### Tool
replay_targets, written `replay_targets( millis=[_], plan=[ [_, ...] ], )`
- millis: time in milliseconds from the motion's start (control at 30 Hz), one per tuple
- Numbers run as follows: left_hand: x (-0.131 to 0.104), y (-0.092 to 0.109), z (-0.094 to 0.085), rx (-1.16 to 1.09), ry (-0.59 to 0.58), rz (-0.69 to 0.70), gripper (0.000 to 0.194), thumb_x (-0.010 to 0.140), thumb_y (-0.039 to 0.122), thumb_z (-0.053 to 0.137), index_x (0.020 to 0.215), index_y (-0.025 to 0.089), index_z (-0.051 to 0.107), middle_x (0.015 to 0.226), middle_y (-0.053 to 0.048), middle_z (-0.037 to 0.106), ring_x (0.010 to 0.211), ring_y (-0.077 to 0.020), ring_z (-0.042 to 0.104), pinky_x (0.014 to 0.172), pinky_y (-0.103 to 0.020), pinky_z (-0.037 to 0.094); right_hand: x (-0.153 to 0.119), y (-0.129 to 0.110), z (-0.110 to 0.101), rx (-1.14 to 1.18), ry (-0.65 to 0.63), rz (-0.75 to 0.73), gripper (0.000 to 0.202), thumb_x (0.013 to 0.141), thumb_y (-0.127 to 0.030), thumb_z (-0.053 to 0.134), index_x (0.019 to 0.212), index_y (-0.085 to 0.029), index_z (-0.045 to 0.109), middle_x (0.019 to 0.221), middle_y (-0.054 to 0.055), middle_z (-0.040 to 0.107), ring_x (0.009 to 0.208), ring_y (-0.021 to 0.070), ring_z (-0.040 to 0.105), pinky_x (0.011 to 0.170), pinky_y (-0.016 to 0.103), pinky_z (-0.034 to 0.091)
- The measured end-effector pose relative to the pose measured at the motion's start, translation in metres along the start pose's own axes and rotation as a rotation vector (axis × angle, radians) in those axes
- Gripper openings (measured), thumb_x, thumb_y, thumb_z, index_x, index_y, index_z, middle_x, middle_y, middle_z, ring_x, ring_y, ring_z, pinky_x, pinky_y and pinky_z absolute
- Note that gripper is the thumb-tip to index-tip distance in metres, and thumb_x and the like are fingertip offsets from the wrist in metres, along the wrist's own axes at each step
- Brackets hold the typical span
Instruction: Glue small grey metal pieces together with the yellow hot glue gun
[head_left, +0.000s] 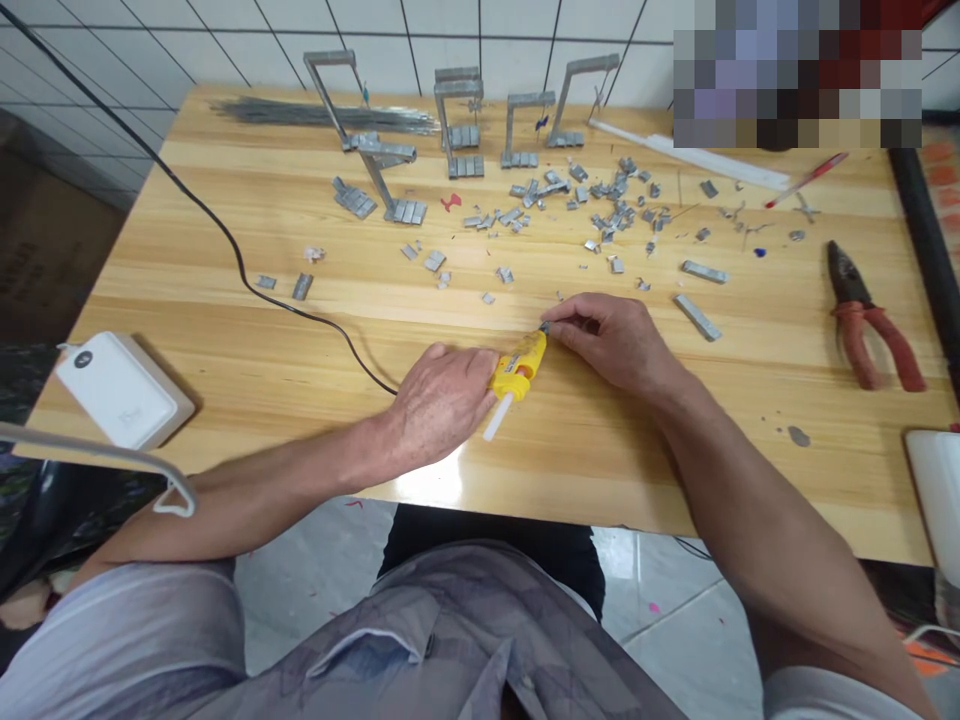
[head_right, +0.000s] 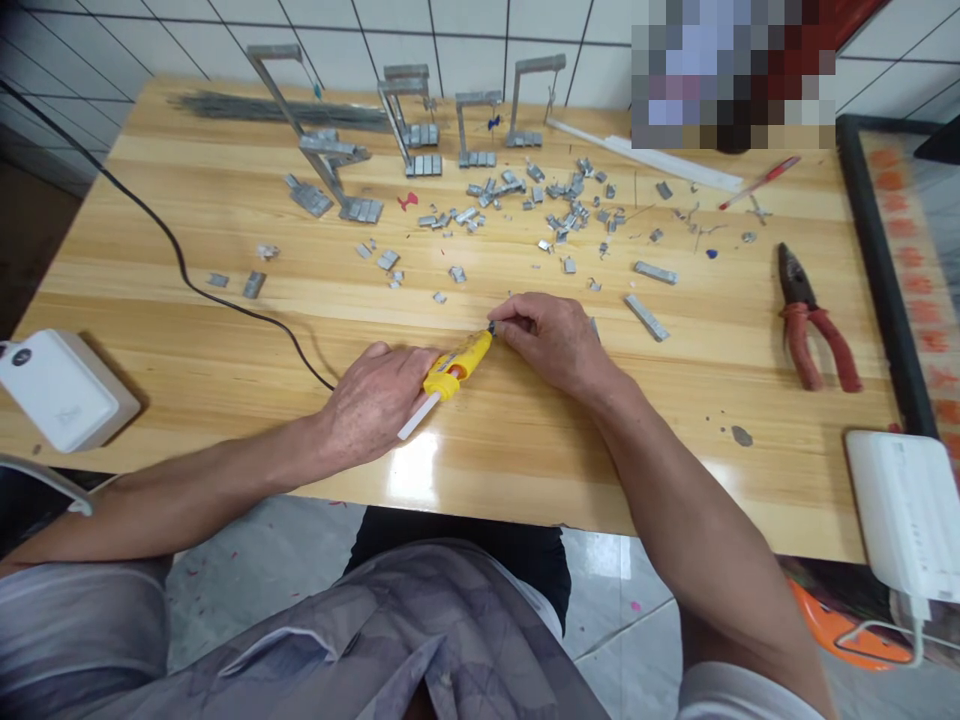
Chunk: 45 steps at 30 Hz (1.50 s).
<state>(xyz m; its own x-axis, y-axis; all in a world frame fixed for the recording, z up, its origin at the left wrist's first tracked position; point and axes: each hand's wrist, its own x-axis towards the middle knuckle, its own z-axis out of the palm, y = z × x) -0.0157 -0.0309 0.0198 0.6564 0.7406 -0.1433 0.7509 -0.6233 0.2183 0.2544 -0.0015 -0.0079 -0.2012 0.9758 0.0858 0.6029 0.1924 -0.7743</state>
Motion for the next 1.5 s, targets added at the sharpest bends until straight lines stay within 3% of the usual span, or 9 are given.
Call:
replay_targets(
  millis=[367, 467, 600, 1033, 1500],
  plan=[
    [-0.005, 0.001, 0.007, -0.014, 0.069, 0.008, 0.02, 0.109, 0.022, 0.056, 0.122, 0.02, 0.071, 0.116, -0.013, 0.085, 0.108, -0.0322, 0.081, 0.094, -0.045, 0.049, 0.0, -0.001, 0.0, 0.038, 0.004, 0.016, 0.015, 0.094, -0.031, 0.075, 0.098, -0.026, 0.088, 0.087, 0.003, 0.082, 0.076, 0.0198, 0.066, 0.074, 0.035, 0.049],
    [-0.006, 0.003, 0.006, 0.001, 0.078, 0.014, 0.029, 0.109, 0.027, 0.058, 0.133, 0.015, 0.071, 0.121, -0.017, 0.085, 0.11, -0.0357, 0.081, 0.097, -0.048, 0.05, 0.0, -0.001, 0.0, 0.047, 0.002, 0.024, 0.015, 0.094, -0.033, 0.075, 0.098, -0.025, 0.088, 0.085, 0.002, 0.081, 0.074, 0.0191, 0.064, 0.072, 0.035, 0.048],
    [-0.008, 0.0, 0.011, 0.002, 0.114, 0.059, 0.038, 0.111, 0.018, 0.052, 0.146, 0.01, 0.066, 0.121, -0.019, 0.085, 0.109, -0.0338, 0.081, 0.095, -0.046, 0.05, 0.0, -0.002, -0.001, 0.064, -0.006, 0.03, 0.016, 0.094, -0.033, 0.075, 0.097, -0.024, 0.088, 0.083, 0.002, 0.08, 0.072, 0.0181, 0.062, 0.071, 0.034, 0.047],
    [-0.013, -0.005, 0.024, 0.047, 0.308, 0.15, 0.03, 0.109, 0.01, 0.058, 0.137, 0.012, 0.07, 0.108, -0.013, 0.083, 0.097, -0.0289, 0.079, 0.086, -0.041, 0.046, 0.0, 0.001, 0.001, 0.082, 0.012, 0.049, 0.015, 0.092, -0.031, 0.077, 0.097, -0.023, 0.089, 0.08, 0.002, 0.079, 0.069, 0.017, 0.059, 0.07, 0.034, 0.046],
    [-0.014, -0.007, 0.025, 0.03, 0.283, 0.137, 0.034, 0.108, 0.009, 0.056, 0.14, 0.013, 0.068, 0.109, -0.012, 0.082, 0.1, -0.0286, 0.078, 0.088, -0.04, 0.044, -0.001, 0.001, -0.001, 0.082, 0.013, 0.06, 0.015, 0.092, -0.031, 0.077, 0.097, -0.024, 0.09, 0.083, 0.002, 0.081, 0.071, 0.0176, 0.062, 0.071, 0.034, 0.048]
  ],
)
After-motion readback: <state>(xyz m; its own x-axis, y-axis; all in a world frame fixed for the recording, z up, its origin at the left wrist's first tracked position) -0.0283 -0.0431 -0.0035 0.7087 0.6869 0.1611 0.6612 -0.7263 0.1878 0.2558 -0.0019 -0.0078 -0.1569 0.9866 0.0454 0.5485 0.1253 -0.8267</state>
